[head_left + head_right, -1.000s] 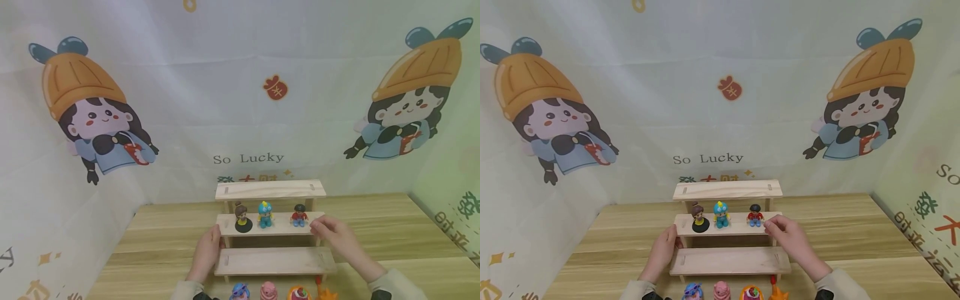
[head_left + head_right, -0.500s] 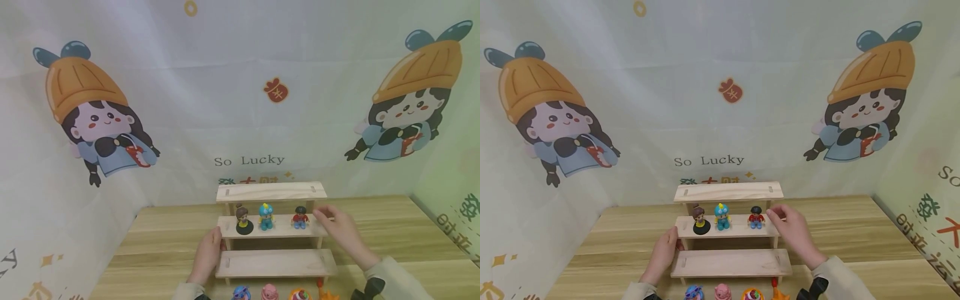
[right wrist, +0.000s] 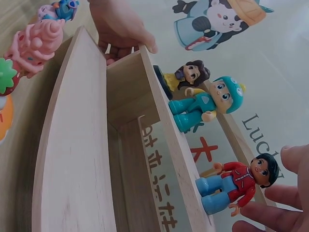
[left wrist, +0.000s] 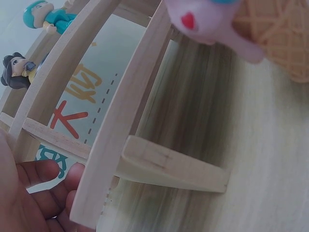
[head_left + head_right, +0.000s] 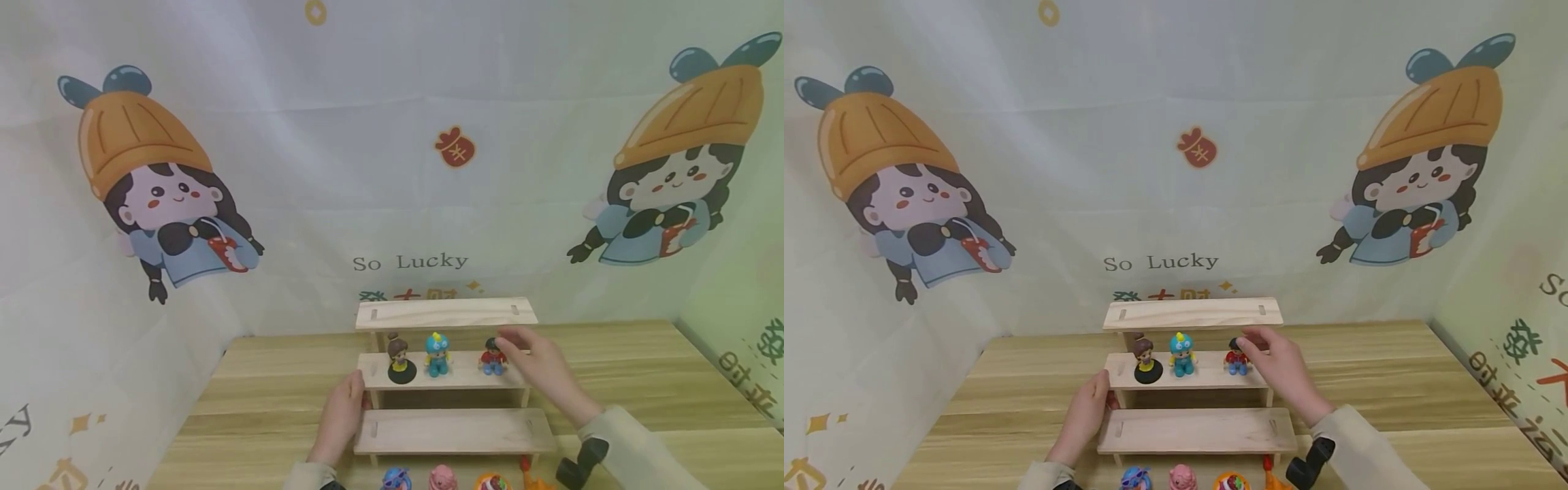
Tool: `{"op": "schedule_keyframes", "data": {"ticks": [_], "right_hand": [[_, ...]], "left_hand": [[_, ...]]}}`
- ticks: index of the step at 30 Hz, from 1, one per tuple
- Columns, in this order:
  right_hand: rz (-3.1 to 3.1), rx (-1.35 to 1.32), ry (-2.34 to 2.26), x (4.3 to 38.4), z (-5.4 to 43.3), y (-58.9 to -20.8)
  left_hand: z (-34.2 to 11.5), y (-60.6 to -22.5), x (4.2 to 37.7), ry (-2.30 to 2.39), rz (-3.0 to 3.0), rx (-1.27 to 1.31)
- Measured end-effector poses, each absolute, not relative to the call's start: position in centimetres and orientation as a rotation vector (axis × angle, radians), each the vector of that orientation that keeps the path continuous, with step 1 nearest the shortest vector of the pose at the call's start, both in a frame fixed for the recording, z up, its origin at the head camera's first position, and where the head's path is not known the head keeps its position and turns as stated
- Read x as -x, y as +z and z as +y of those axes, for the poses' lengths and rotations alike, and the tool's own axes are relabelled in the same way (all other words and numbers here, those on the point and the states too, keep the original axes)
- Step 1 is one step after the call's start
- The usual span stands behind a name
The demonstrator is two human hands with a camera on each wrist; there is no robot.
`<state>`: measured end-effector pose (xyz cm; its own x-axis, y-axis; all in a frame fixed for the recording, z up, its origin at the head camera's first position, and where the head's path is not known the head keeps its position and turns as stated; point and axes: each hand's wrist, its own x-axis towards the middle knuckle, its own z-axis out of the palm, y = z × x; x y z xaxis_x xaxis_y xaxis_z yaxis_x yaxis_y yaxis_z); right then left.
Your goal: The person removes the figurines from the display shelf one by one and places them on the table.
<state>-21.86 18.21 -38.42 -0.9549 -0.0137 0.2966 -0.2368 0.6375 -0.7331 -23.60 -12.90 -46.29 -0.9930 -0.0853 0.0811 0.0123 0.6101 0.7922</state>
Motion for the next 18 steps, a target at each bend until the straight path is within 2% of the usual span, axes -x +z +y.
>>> {"op": "schedule_keyframes", "data": {"ticks": [18], "right_hand": [[-2.610, -0.240, 1.214, 22.39, 17.83, -38.88]], "left_hand": [[-12.82, -45.89, 23.52, -1.344, -2.715, -0.069]]}}
